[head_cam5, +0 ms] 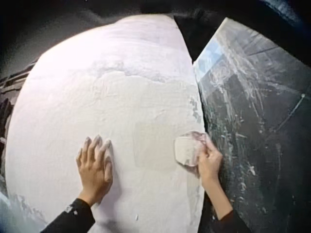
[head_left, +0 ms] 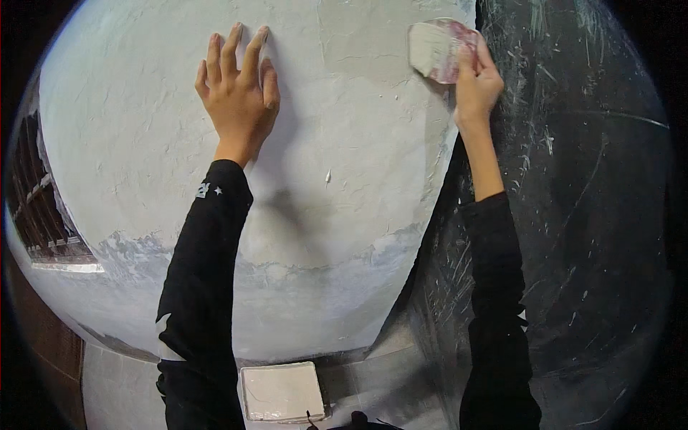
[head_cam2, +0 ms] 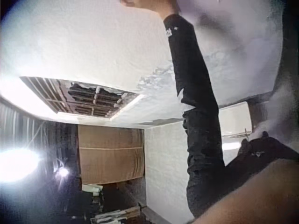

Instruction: The person applies wall putty to a wall using a putty knife.

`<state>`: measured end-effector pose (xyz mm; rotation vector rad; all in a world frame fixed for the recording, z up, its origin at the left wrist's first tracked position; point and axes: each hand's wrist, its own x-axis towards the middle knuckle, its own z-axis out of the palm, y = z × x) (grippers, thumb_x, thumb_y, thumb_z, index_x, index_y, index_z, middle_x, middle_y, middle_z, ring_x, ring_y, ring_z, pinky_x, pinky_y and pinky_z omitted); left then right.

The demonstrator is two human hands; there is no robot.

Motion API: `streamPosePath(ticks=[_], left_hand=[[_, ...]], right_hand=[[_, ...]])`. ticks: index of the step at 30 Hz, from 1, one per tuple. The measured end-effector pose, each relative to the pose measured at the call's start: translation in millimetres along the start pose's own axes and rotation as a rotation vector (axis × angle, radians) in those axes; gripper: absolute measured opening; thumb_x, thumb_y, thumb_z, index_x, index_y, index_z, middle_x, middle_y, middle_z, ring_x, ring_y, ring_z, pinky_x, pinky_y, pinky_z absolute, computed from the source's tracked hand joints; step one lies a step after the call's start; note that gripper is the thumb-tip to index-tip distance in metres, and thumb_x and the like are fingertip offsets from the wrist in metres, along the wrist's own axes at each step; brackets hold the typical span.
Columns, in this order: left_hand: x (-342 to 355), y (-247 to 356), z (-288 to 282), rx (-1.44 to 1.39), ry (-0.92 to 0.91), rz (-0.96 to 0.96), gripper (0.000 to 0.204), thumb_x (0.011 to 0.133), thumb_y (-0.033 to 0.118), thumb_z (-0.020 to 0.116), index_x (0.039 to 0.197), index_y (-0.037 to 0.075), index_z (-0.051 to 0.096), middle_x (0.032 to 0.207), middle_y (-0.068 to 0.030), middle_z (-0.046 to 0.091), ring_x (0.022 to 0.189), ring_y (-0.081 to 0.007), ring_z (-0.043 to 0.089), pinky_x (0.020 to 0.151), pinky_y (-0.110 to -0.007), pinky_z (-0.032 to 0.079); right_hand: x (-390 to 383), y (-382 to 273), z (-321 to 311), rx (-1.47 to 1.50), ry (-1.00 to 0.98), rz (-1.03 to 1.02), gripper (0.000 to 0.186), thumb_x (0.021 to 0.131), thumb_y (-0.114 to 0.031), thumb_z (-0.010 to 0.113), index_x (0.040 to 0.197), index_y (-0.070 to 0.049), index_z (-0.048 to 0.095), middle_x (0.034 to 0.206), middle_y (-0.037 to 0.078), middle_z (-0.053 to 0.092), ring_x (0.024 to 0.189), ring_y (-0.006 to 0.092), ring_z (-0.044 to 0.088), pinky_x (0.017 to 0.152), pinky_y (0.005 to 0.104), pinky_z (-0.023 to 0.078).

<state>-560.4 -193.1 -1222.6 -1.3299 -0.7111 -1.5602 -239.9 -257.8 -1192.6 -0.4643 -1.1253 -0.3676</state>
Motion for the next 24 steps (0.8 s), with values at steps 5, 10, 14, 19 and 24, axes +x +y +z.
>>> streamPosePath(ticks=[5,10,14,19,24], left_hand=[[-1,4,4,-0.022,0.025,-0.003,0.046,0.095,0.026,0.049,0.141,0.028,0.054,0.150,-0.0036,0.048,0.144,-0.0297,0.035,0.116,-0.050,0.022],[-1,3,6,-0.010,0.041,0.004,0.045,0.095,0.026,0.050,0.139,0.028,0.056,0.150,-0.0040,0.048,0.144,-0.0299,0.036,0.116,-0.050,0.022],[-1,-1,1,-0.002,0.020,-0.004,0.045,0.095,0.026,0.050,0.139,0.028,0.056,0.150,-0.0043,0.048,0.144,-0.0299,0.036,0.116,-0.049,0.022],[-1,2,3,-0.062,0.028,-0.005,0.044,0.095,0.026,0.050,0.139,0.028,0.056,0.149,-0.0044,0.049,0.144,-0.0295,0.035,0.116,-0.049,0.021],[0,5,1,-0.047,0.031,-0.016,0.046,0.094,0.027,0.051,0.140,0.029,0.056,0.149,-0.0040,0.049,0.144,-0.0292,0.035,0.116,-0.049,0.021]], right_hand=[[15,13,-43,-0.019,0.112,-0.062,0.040,0.095,-0.002,0.062,0.135,0.003,0.059,0.118,0.010,0.070,0.097,0.0119,0.065,0.084,0.0265,0.053],[0,-30,-8,0.031,0.052,-0.130,0.032,0.098,-0.002,0.055,0.128,0.000,0.064,0.119,0.009,0.070,0.101,0.0132,0.066,0.086,0.0268,0.053],[-27,-32,74,-0.099,0.065,-0.104,0.035,0.095,-0.008,0.064,0.130,-0.001,0.065,0.110,0.008,0.073,0.092,0.0114,0.066,0.081,0.0256,0.052],[-19,-21,77,-0.169,0.045,-0.136,0.039,0.094,-0.010,0.066,0.132,-0.001,0.063,0.109,0.009,0.074,0.091,0.0106,0.065,0.081,0.0253,0.053],[4,-15,-4,-0.147,0.181,-0.152,0.035,0.094,-0.007,0.062,0.129,-0.002,0.065,0.108,0.012,0.074,0.093,0.0153,0.069,0.083,0.0310,0.054]])
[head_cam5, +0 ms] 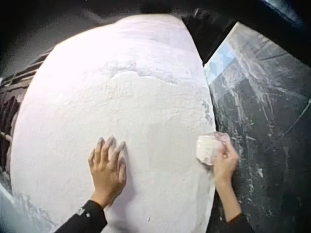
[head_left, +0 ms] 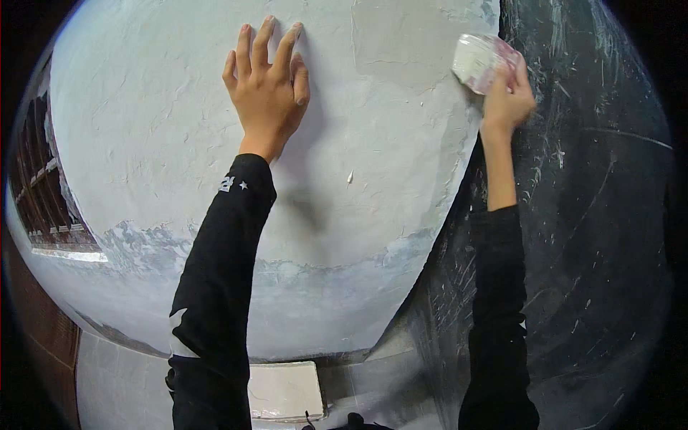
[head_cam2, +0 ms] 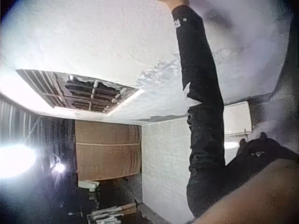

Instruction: The person applies wall putty to a wall using a putty knife.

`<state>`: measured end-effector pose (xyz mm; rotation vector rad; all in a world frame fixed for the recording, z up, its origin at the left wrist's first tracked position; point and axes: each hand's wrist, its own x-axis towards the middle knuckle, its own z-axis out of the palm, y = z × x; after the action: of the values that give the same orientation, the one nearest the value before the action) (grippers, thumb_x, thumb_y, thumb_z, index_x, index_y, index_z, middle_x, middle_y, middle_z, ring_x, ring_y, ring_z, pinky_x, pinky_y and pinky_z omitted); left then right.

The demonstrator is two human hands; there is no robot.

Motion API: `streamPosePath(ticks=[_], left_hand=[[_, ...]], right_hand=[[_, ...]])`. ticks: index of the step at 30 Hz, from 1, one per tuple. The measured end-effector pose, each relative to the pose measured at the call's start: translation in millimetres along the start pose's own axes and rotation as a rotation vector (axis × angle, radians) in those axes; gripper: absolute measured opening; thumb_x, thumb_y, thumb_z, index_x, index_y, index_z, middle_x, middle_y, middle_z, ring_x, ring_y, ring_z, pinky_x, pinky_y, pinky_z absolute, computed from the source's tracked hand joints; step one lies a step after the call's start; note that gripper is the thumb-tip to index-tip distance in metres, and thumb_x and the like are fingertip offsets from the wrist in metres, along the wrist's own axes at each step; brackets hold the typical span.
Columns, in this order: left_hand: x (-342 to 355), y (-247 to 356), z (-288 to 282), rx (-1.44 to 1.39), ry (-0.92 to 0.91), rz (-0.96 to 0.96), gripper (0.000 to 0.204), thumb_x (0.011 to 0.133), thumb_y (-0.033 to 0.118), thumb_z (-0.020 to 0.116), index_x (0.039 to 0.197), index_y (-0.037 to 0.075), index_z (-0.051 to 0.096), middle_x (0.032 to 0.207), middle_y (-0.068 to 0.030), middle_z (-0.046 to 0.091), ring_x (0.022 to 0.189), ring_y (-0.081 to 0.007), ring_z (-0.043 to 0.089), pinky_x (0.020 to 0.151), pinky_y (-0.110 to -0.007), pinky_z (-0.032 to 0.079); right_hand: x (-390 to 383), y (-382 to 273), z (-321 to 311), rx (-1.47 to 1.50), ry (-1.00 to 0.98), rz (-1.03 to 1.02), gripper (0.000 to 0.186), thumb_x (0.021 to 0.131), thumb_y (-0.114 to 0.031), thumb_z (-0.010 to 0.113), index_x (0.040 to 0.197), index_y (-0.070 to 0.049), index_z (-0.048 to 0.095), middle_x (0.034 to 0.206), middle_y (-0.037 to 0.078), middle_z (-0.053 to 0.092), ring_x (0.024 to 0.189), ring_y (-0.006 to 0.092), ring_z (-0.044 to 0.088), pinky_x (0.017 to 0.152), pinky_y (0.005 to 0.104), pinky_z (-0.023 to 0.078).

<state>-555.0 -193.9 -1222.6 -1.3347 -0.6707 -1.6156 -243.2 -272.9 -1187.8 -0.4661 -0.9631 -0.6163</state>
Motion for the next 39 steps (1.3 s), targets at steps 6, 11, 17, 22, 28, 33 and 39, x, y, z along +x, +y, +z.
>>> streamPosePath(ticks=[6,11,17,22,28,33,39], left_hand=[[0,-3,-1,0.013,-0.012,-0.002,0.046,0.094,0.027,0.052,0.140,0.029,0.056,0.149,-0.0041,0.049,0.144,-0.0293,0.035,0.116,-0.049,0.021],[-2,-10,1,-0.014,-0.001,0.009,0.045,0.095,0.027,0.051,0.139,0.029,0.056,0.149,-0.0044,0.049,0.144,-0.0292,0.035,0.116,-0.049,0.021],[-1,-4,1,0.024,0.008,0.018,0.047,0.092,0.027,0.054,0.139,0.029,0.056,0.148,-0.0043,0.049,0.143,-0.0297,0.035,0.116,-0.049,0.022],[0,-1,1,0.015,0.004,0.012,0.044,0.096,0.026,0.050,0.139,0.028,0.057,0.148,-0.0047,0.050,0.143,-0.0298,0.036,0.115,-0.049,0.022],[-4,-4,1,0.027,-0.008,0.018,0.043,0.097,0.027,0.050,0.139,0.028,0.056,0.149,-0.0040,0.048,0.145,-0.0289,0.034,0.116,-0.049,0.021],[1,0,0,0.050,-0.031,0.011,0.043,0.098,0.028,0.048,0.140,0.027,0.056,0.151,-0.0036,0.047,0.146,-0.0285,0.033,0.117,-0.048,0.020],[-2,-6,2,0.037,-0.023,0.016,0.044,0.096,0.028,0.049,0.140,0.027,0.056,0.150,-0.0041,0.047,0.145,-0.0289,0.034,0.116,-0.047,0.020]], right_hand=[[-38,-27,42,0.071,-0.065,0.005,0.038,0.094,-0.010,0.065,0.130,0.000,0.064,0.114,0.015,0.073,0.098,0.0183,0.069,0.084,0.0309,0.054],[-57,-32,56,-0.064,-0.163,0.010,0.039,0.094,-0.006,0.064,0.131,0.003,0.062,0.121,0.013,0.070,0.105,0.0145,0.065,0.091,0.0278,0.051],[1,12,-30,-0.011,-0.009,0.098,0.040,0.096,-0.003,0.061,0.135,0.004,0.058,0.124,0.013,0.067,0.105,0.0155,0.065,0.091,0.0291,0.052],[-3,14,-8,0.227,-0.135,0.089,0.045,0.095,-0.002,0.062,0.139,0.004,0.055,0.125,0.012,0.067,0.106,0.0128,0.064,0.094,0.0265,0.049],[1,33,-33,0.186,-0.017,0.244,0.041,0.096,0.002,0.057,0.136,0.006,0.056,0.124,0.012,0.068,0.106,0.0138,0.065,0.093,0.0264,0.049],[3,24,-17,0.206,-0.085,0.142,0.038,0.097,-0.002,0.060,0.134,0.003,0.059,0.119,0.011,0.069,0.102,0.0139,0.065,0.088,0.0269,0.051],[-2,39,-26,0.082,-0.080,0.163,0.038,0.095,-0.001,0.059,0.133,0.004,0.060,0.119,0.012,0.070,0.105,0.0155,0.064,0.092,0.0282,0.050]])
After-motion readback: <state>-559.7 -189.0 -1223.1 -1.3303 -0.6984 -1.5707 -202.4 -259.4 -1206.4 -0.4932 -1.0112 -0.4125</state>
